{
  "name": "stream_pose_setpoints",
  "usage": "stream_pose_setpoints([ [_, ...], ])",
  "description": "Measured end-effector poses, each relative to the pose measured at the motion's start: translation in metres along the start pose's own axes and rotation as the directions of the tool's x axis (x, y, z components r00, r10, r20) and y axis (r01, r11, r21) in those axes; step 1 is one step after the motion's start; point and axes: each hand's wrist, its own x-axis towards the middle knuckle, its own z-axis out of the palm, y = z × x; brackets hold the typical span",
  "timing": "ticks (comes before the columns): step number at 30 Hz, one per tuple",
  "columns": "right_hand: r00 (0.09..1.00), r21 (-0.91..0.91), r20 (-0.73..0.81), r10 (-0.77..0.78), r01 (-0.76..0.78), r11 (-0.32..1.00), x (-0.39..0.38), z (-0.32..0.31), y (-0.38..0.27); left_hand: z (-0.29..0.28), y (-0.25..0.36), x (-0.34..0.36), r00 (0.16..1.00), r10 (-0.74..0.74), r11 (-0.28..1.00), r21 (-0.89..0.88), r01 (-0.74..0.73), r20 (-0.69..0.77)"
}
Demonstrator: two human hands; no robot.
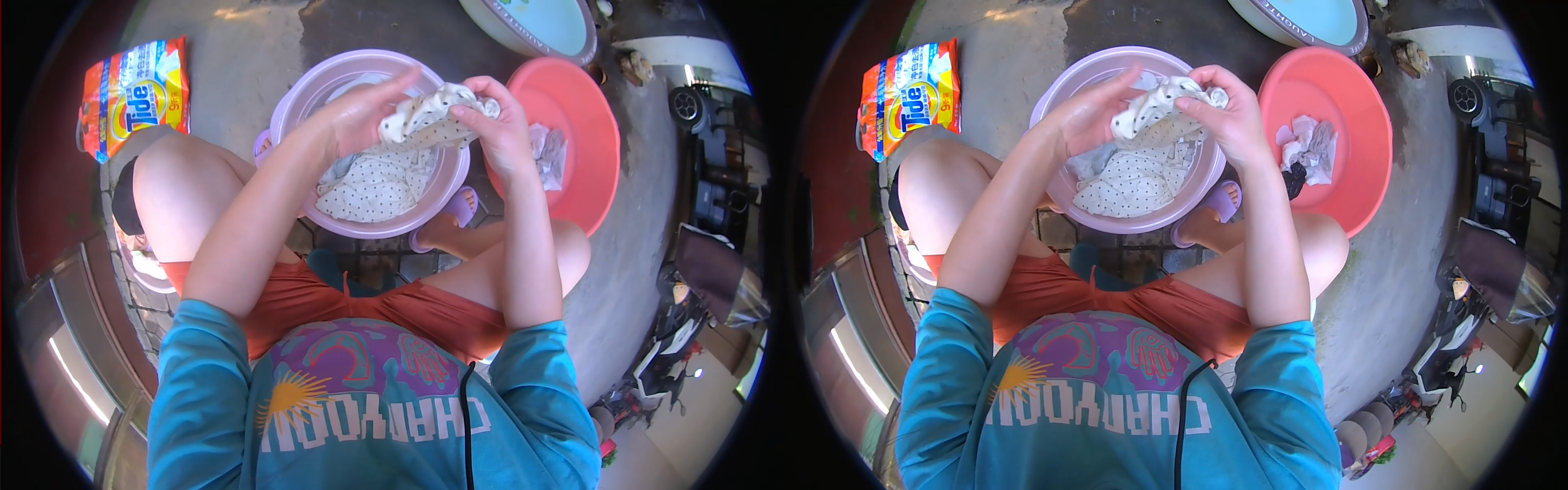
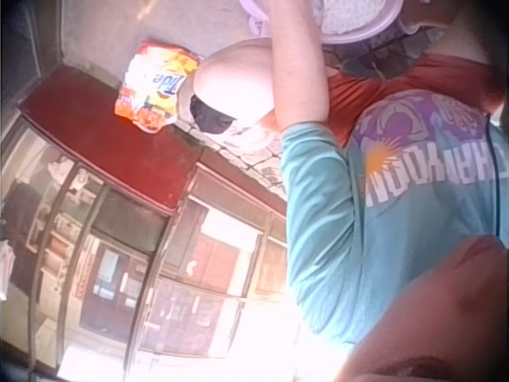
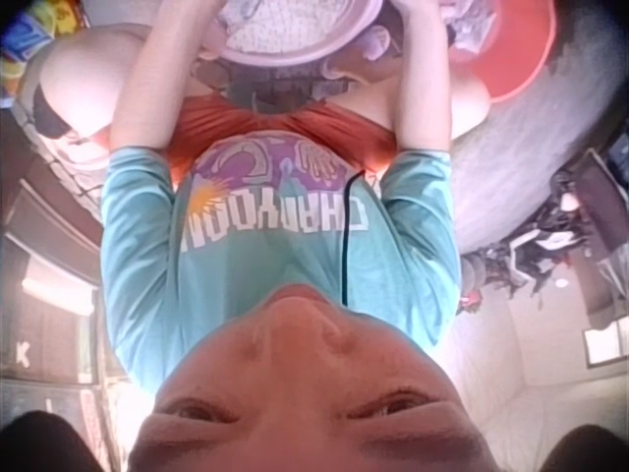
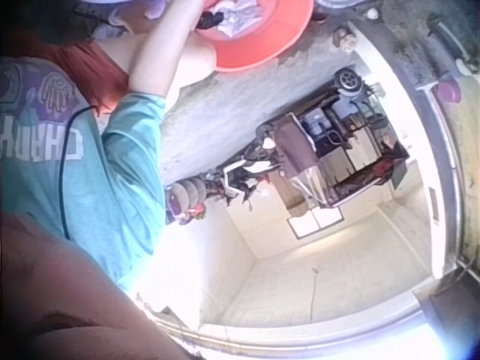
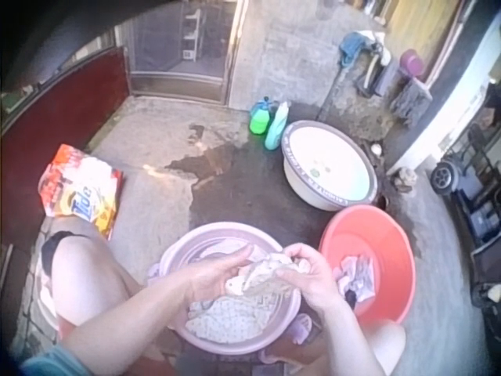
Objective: Hand-washing a white polka-dot garment in a pink plastic basin with water and detergent.
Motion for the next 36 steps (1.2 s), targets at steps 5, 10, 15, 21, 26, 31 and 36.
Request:
stream_pose_setpoints([
  [5,0.999,-0.04,-0.042,-0.016,0.015,0.999,0.001,-0.011,0.002,-0.007,0.005,0.001,0.981,0.192,0.601,0.788,-0.136,0.022],
  [10,0.998,-0.447,-0.064,0.005,-0.033,0.894,-0.002,-0.016,0.0,-0.016,0.017,-0.004,0.777,0.627,0.754,0.207,-0.623,0.053],
  [15,0.986,-0.036,-0.03,0.166,-0.167,0.985,-0.002,-0.026,0.004,-0.019,0.014,0.005,0.765,0.641,0.763,-0.049,-0.644,-0.063],
  [21,0.908,-0.183,0.216,-0.358,0.398,0.899,-0.016,0.074,0.016,-0.023,-0.004,0.026,0.746,0.309,0.919,-0.015,-0.393,-0.589],
  [26,0.914,-0.42,-0.394,-0.093,-0.089,0.903,0.016,0.069,0.025,0.027,-0.05,0.034,0.837,0.309,0.903,-0.137,-0.407,-0.452],
  [31,0.672,-0.679,0.041,-0.739,0.561,0.473,-0.006,0.103,0.042,0.0,-0.011,0.029,0.807,0.171,0.974,-0.024,-0.223,-0.565],
  [36,0.975,-0.287,-0.219,0.024,-0.088,0.954,0.001,0.074,0.015,0.023,-0.036,0.03,0.71,0.362,0.931,0.203,-0.303,-0.604],
])
